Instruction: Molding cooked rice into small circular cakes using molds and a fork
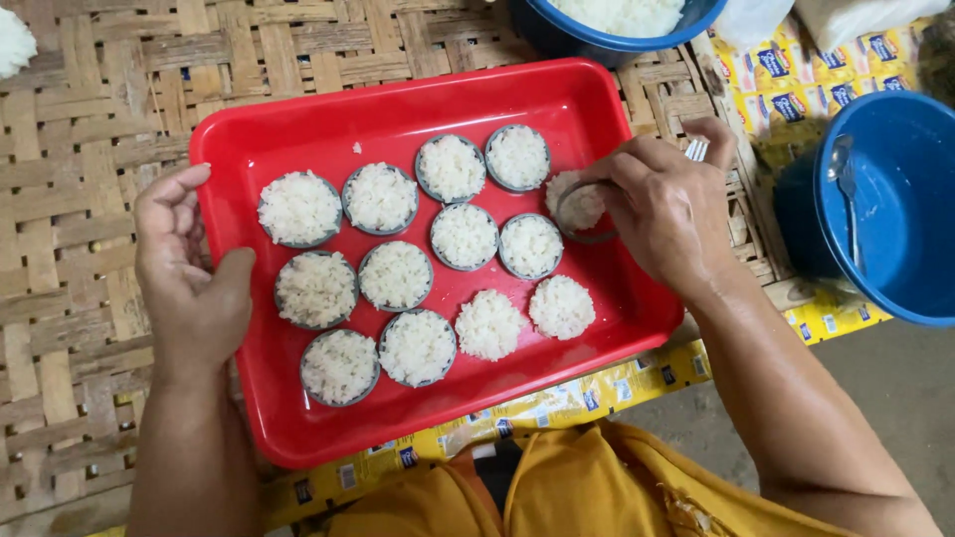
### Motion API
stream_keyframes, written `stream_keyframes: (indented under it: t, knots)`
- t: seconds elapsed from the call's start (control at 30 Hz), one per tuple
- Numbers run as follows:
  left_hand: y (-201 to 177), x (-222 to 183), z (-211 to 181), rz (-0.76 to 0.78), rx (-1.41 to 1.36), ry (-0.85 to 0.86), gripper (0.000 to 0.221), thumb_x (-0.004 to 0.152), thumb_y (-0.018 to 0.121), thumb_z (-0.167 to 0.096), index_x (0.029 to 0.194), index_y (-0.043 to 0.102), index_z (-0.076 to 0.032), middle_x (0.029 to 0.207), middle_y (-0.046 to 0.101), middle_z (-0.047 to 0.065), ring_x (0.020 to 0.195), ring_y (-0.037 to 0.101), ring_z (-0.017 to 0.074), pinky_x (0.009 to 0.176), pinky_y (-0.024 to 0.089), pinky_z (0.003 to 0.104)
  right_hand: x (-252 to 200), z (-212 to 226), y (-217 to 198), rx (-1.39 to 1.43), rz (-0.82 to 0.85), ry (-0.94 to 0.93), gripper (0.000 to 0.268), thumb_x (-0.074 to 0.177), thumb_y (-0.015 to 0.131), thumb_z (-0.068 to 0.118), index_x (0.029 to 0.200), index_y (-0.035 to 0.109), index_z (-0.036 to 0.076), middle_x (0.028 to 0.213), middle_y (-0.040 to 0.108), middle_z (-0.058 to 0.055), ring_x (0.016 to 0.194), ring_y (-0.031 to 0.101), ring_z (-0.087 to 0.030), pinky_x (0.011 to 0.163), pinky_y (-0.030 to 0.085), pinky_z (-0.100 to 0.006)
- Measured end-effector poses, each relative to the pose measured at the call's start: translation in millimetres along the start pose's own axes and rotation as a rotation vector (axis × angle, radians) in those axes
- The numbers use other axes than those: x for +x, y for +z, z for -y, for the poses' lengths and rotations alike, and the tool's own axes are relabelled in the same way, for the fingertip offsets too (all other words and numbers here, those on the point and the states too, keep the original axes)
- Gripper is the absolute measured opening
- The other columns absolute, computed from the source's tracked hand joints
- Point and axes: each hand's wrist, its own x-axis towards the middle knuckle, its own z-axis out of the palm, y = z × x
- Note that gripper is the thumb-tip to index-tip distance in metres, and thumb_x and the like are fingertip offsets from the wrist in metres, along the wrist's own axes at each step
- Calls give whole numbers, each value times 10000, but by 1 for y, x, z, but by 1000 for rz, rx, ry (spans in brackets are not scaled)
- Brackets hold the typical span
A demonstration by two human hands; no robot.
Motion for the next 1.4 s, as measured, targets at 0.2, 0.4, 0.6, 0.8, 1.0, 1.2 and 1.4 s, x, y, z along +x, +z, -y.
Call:
stream_keyframes:
  t: [0.2,0.4,0.6,0.8,1.0,1.2,1.4]
  knots:
    - [-2,0,3,0,6,-2,657,818,410,204,1457,348,67,1348,548,260,959,521,196,792,418,257,3,-46,-12,220,-239,266,209,897,829,-179,1079,805,-79,963,774,-161,771,698,-203,660,572,-307]
    - [-3,0,8,3,-28,-12,663,814,403,187,1460,349,48,1375,548,244,1045,528,212,883,433,269,-12,-166,83,194,-139,497,210,784,787,-36,981,789,37,820,743,-46,636,634,-161,600,506,-300]
    - [-2,2,1,1,25,8,644,808,398,174,1442,345,69,1356,547,272,1071,529,246,881,437,294,-6,-140,68,93,27,505,209,940,793,102,1133,777,23,922,779,-102,725,725,-237,635,557,-373]
    - [0,2,-3,-3,21,49,632,793,395,179,1418,359,90,1349,554,291,1140,549,291,967,451,333,22,-48,20,-130,-210,193,120,884,804,71,1002,778,68,945,692,-134,817,626,-336,702,504,-440]
    - [-2,1,4,-3,-33,-28,651,816,406,158,1455,348,51,1393,528,244,1078,530,227,889,437,273,30,-89,51,-127,59,366,222,794,726,96,997,793,155,954,775,-41,756,695,-332,631,526,-455]
    - [-2,0,0,20,6,-15,651,831,419,199,1463,347,63,1417,520,262,1145,528,256,953,432,303,0,-147,90,-187,165,422,192,854,693,237,1017,773,173,937,749,-89,818,689,-381,639,515,-477]
    - [-4,1,8,2,43,-36,655,825,422,186,1467,364,70,1378,543,254,1112,538,259,940,434,309,17,-98,42,-77,-202,305,142,899,788,75,1015,716,36,942,726,-126,684,651,-321,600,492,-425]
